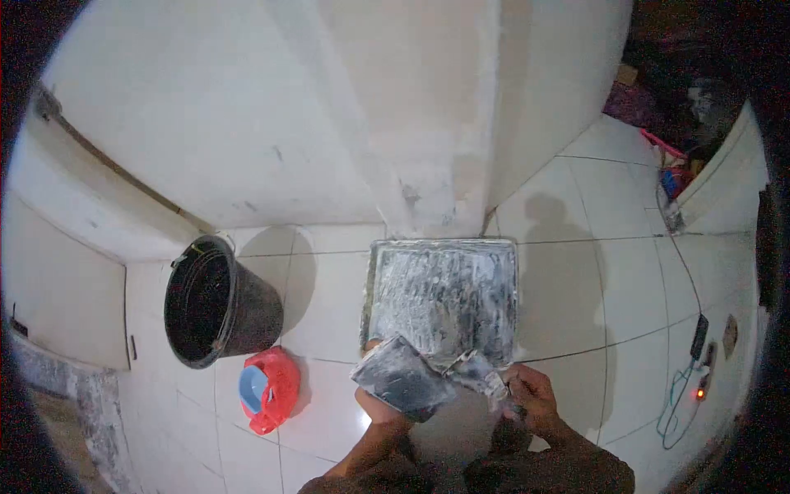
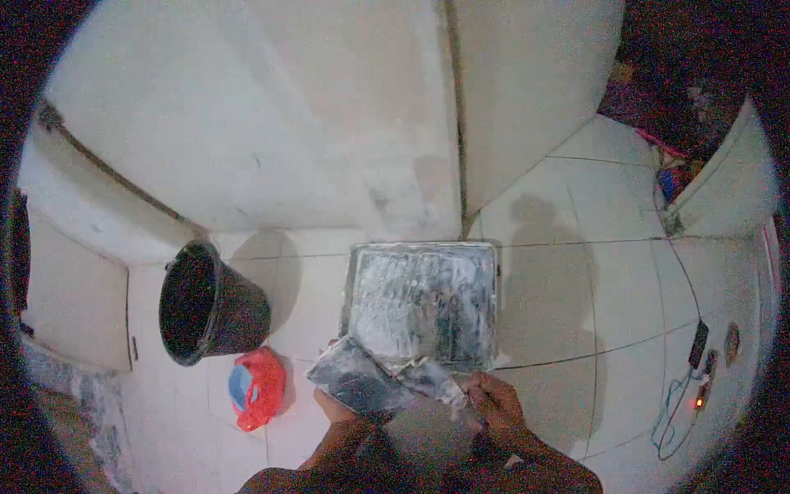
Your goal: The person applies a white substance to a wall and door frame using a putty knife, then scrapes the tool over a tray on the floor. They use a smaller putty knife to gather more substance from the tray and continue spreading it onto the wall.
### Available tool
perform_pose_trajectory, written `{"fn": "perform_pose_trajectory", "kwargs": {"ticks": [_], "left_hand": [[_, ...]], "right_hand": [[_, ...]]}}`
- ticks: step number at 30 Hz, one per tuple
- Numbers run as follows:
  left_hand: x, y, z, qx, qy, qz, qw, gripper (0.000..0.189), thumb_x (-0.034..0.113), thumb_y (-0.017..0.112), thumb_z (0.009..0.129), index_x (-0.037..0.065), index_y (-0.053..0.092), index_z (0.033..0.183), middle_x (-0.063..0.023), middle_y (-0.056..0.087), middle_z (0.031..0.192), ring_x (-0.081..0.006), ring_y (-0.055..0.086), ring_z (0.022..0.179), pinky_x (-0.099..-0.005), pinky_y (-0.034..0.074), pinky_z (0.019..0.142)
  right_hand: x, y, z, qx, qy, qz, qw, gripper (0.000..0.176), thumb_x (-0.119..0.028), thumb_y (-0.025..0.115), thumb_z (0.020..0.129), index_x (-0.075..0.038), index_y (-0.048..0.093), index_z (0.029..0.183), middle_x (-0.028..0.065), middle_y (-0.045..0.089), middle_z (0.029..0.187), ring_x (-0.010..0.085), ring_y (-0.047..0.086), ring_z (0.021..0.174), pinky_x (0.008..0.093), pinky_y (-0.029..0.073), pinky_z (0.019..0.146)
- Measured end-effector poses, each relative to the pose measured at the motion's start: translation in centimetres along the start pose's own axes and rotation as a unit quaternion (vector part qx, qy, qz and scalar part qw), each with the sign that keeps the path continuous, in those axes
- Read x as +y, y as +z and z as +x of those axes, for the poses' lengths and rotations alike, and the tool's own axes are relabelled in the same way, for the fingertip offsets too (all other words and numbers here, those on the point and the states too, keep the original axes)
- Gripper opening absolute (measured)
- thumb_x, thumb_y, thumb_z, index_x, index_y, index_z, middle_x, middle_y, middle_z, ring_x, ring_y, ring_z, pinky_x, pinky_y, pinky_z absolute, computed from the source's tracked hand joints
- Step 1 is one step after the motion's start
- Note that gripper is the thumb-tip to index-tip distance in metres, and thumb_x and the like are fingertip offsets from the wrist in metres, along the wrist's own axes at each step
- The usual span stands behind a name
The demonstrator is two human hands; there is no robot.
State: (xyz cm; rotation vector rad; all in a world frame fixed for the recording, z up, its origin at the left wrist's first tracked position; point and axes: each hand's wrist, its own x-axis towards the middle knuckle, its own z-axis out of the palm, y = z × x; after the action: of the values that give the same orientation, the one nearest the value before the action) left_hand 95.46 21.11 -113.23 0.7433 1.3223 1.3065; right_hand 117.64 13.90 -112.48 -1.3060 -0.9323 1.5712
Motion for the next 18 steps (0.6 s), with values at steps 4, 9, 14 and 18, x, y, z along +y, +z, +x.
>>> {"fn": "perform_pose_trajectory", "kwargs": {"ticks": [4, 9, 14, 18], "left_hand": [[-2.6, -2.1, 0.2, 0.064, -0.132, -0.047, 0.988, 0.033, 0.02, 0.041, 0.095, 0.001, 0.047, 0.122, -0.0076, 0.06, 0.106, -0.0192, 0.06, 0.09, -0.0339, 0.05, 0.076], [-2.1, -1.2, 0.3, 0.003, -0.08, -0.042, 0.996, 0.032, 0.021, 0.038, 0.094, 0.004, 0.048, 0.118, -0.0076, 0.06, 0.101, -0.0205, 0.061, 0.089, -0.0359, 0.051, 0.076], [-2.6, -0.6, 0.8, -0.089, -0.044, 0.134, 0.986, 0.031, 0.023, 0.038, 0.091, 0.006, 0.049, 0.114, -0.0081, 0.06, 0.099, -0.0216, 0.062, 0.088, -0.0373, 0.052, 0.076], [-3.0, -0.9, -0.2, 0.043, -0.119, -0.204, 0.971, 0.031, 0.018, 0.047, 0.089, 0.004, 0.052, 0.117, -0.0073, 0.062, 0.1, -0.0189, 0.063, 0.086, -0.0341, 0.053, 0.075]], "right_hand": [[-0.7, -2.4, 3.4, 0.104, -0.166, -0.064, 0.979, 0.033, -0.029, 0.055, 0.093, 0.001, 0.056, 0.106, 0.0036, 0.051, 0.088, 0.0103, 0.047, 0.07, 0.0266, 0.042, 0.061], [-3.8, -6.4, 11.2, 0.212, -0.329, -0.276, 0.878, 0.03, -0.018, 0.061, 0.086, 0.0, 0.056, 0.109, 0.0054, 0.053, 0.092, 0.0128, 0.052, 0.08, 0.027, 0.045, 0.071], [-3.0, -9.3, 18.2, 0.257, -0.394, -0.346, 0.812, 0.033, -0.003, 0.064, 0.079, -0.001, 0.057, 0.111, 0.0104, 0.054, 0.097, 0.021, 0.057, 0.088, 0.0316, 0.048, 0.077], [-2.7, -10.2, 21.0, 0.275, -0.445, -0.449, 0.725, 0.034, -0.002, 0.066, 0.076, -0.004, 0.06, 0.11, 0.0137, 0.055, 0.1, 0.0277, 0.059, 0.089, 0.0344, 0.05, 0.076]]}}
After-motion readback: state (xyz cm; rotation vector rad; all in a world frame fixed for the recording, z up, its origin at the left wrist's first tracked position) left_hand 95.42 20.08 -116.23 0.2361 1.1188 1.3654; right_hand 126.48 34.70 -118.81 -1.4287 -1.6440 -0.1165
